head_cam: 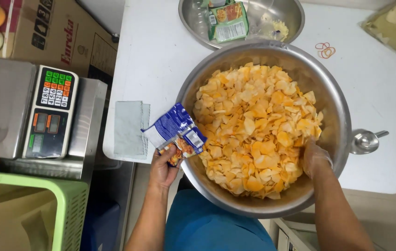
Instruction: The person is seasoning a large bowl of potato chips by adding ingredients with a measuring spoon and multiple seasoning packets, then mixing them thoroughly by hand.
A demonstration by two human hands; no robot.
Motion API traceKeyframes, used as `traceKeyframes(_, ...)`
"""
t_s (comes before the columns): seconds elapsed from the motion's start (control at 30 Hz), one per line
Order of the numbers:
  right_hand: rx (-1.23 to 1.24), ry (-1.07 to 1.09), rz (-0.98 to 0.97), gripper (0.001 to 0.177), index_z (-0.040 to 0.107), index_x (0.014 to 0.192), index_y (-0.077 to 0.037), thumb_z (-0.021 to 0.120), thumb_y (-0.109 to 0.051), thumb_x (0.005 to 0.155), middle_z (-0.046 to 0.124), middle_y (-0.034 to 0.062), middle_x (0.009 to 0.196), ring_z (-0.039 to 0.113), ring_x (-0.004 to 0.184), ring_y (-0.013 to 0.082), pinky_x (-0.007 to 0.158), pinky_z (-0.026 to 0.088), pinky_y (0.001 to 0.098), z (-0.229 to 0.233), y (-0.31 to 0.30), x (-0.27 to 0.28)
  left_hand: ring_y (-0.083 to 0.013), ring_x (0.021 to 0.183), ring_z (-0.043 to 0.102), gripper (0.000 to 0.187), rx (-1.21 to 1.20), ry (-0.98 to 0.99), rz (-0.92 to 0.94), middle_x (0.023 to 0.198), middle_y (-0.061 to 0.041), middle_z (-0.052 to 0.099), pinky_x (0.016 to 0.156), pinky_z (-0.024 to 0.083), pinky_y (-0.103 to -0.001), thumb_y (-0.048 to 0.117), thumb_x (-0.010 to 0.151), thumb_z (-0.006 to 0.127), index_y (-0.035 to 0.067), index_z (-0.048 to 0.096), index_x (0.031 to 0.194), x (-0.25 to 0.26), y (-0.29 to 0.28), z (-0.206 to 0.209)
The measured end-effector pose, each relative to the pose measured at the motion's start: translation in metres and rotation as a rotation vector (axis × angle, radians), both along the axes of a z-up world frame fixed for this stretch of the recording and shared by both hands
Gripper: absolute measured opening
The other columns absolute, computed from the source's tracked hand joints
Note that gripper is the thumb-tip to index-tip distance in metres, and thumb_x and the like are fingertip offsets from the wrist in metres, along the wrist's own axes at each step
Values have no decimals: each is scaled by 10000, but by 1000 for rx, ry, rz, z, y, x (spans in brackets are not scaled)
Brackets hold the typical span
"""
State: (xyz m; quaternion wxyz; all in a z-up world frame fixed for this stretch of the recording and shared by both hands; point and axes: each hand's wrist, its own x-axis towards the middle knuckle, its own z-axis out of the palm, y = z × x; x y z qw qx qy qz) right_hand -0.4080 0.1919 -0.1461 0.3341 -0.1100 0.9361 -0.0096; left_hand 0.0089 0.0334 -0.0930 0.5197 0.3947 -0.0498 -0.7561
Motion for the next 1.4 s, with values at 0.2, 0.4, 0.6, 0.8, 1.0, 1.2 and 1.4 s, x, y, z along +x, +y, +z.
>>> traceKeyframes(0.2, -73, -133, -146, 831, 636, 1349, -40, 268, -717, 1039, 601, 310, 1343, 518, 1266, 493, 1053, 417, 563, -39, 5, 25, -400, 929, 757, 330, 46, 116, -8, 997, -193, 771, 799, 646, -519, -26, 756, 784, 89, 720, 1060, 7, 4, -32)
traceKeyframes(0.4, -160, -322, -312, 726, 634, 1287, -43, 353, -651, 1008, 606, 272, 1251, 537, 1160, 467, 979, 443, 546, -76, -9, 76, -427, 987, 741, 395, 10, 148, -40, 1050, -218, 762, 868, 623, -544, -73, 736, 759, 64, 717, 1104, 6, 2, -21)
traceKeyframes(0.6, -237, -493, -547, 626, 633, 1226, -45, 439, -586, 977, 609, 234, 1159, 555, 1054, 441, 906, 470, 529, -90, -17, 15, -419, 1025, 730, 413, 0, 171, -40, 1080, -203, 760, 899, 612, -536, -43, 750, 754, 62, 721, 1148, 10, 8, -38)
traceKeyframes(0.8, -349, -676, -715, 534, 632, 1164, -48, 528, -524, 946, 612, 196, 1068, 573, 948, 414, 832, 495, 511, -121, 19, 9, -431, 1002, 737, 373, -25, 190, 13, 1059, -230, 758, 862, 629, -534, -59, 763, 736, 50, 720, 1120, 8, 6, -37)
traceKeyframes(1.0, -417, -875, -898, 454, 631, 1103, -50, 618, -463, 915, 614, 158, 976, 590, 842, 387, 759, 520, 493, -161, 22, 118, -428, 1022, 732, 392, -43, 158, 8, 1068, -221, 760, 911, 609, -532, -61, 758, 743, 48, 723, 1134, 3, 10, -29)
traceKeyframes(1.2, -274, -365, -433, 574, 674, 1263, -122, 794, -424, 790, 647, 208, 1326, 568, 1311, 356, 1053, 474, 421, -83, -21, 162, -390, 1007, 745, 342, -50, 156, 6, 1044, -204, 769, 895, 620, -498, -28, 786, 747, 50, 728, 1119, 1, 14, -21)
traceKeyframes(1.4, -700, -884, -689, 756, 600, 1381, -116, 598, -651, 846, 597, 200, 1430, 579, 1301, 401, 1083, 455, 518, 70, -86, 126, -414, 1005, 739, 362, -54, 201, 36, 1064, -215, 758, 859, 629, -515, -21, 782, 759, 56, 720, 1133, 3, 11, -39)
